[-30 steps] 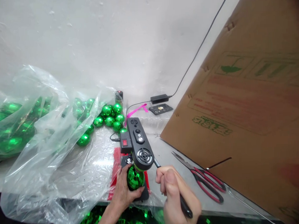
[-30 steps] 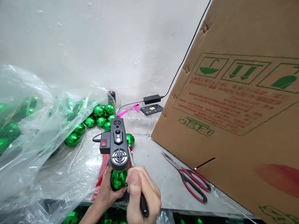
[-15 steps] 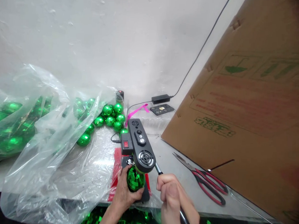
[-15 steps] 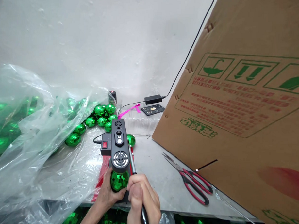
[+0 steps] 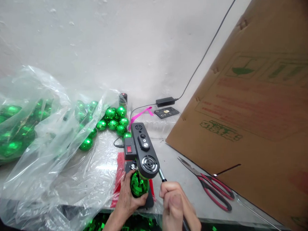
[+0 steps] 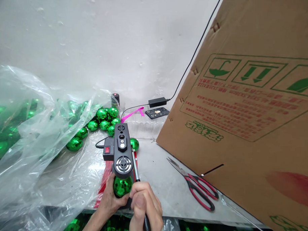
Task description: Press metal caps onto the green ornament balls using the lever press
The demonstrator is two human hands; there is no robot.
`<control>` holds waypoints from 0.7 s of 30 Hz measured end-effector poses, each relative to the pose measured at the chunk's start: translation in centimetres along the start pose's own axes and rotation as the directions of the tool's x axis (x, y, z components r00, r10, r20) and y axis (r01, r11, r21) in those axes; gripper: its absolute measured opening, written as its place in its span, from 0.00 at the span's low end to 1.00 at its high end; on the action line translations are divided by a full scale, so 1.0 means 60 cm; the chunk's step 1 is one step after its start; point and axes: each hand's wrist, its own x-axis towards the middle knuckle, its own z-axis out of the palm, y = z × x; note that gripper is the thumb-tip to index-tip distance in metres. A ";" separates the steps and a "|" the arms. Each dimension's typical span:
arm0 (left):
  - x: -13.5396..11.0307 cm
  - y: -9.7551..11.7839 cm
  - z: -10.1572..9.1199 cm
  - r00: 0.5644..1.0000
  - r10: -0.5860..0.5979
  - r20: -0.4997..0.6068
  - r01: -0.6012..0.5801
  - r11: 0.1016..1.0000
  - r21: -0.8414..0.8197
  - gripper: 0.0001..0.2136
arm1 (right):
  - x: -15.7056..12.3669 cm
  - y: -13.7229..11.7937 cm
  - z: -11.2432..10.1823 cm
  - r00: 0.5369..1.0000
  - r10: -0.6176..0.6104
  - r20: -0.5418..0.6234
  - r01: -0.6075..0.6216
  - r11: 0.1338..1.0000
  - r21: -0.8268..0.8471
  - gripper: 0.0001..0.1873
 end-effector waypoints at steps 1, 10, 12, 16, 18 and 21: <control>0.000 0.001 0.000 1.000 0.003 0.000 -0.003 1.000 0.002 0.38 | 0.000 0.001 0.000 1.000 -0.001 -0.001 0.001 1.000 -0.001 0.23; 0.001 0.014 -0.002 0.999 -0.024 -0.021 0.025 0.999 0.021 0.36 | -0.010 0.003 0.008 0.996 0.026 -0.085 -0.028 0.999 -0.021 0.24; 0.002 0.017 -0.002 0.999 -0.035 -0.011 0.035 0.999 0.029 0.36 | -0.011 0.003 0.012 0.994 0.013 -0.108 -0.016 1.000 -0.024 0.25; 0.001 0.014 -0.003 1.000 -0.026 0.002 0.026 0.999 0.040 0.37 | -0.010 0.005 0.017 0.991 -0.011 -0.136 0.008 1.000 -0.021 0.25; 0.000 0.007 -0.004 1.000 -0.019 0.009 0.018 0.999 0.051 0.37 | -0.011 0.006 0.017 0.990 -0.007 -0.144 0.003 1.000 -0.026 0.26; 0.000 -0.002 -0.006 0.999 -0.007 0.051 0.004 0.998 0.059 0.37 | -0.013 0.007 0.018 0.988 -0.011 -0.153 0.007 1.000 -0.026 0.25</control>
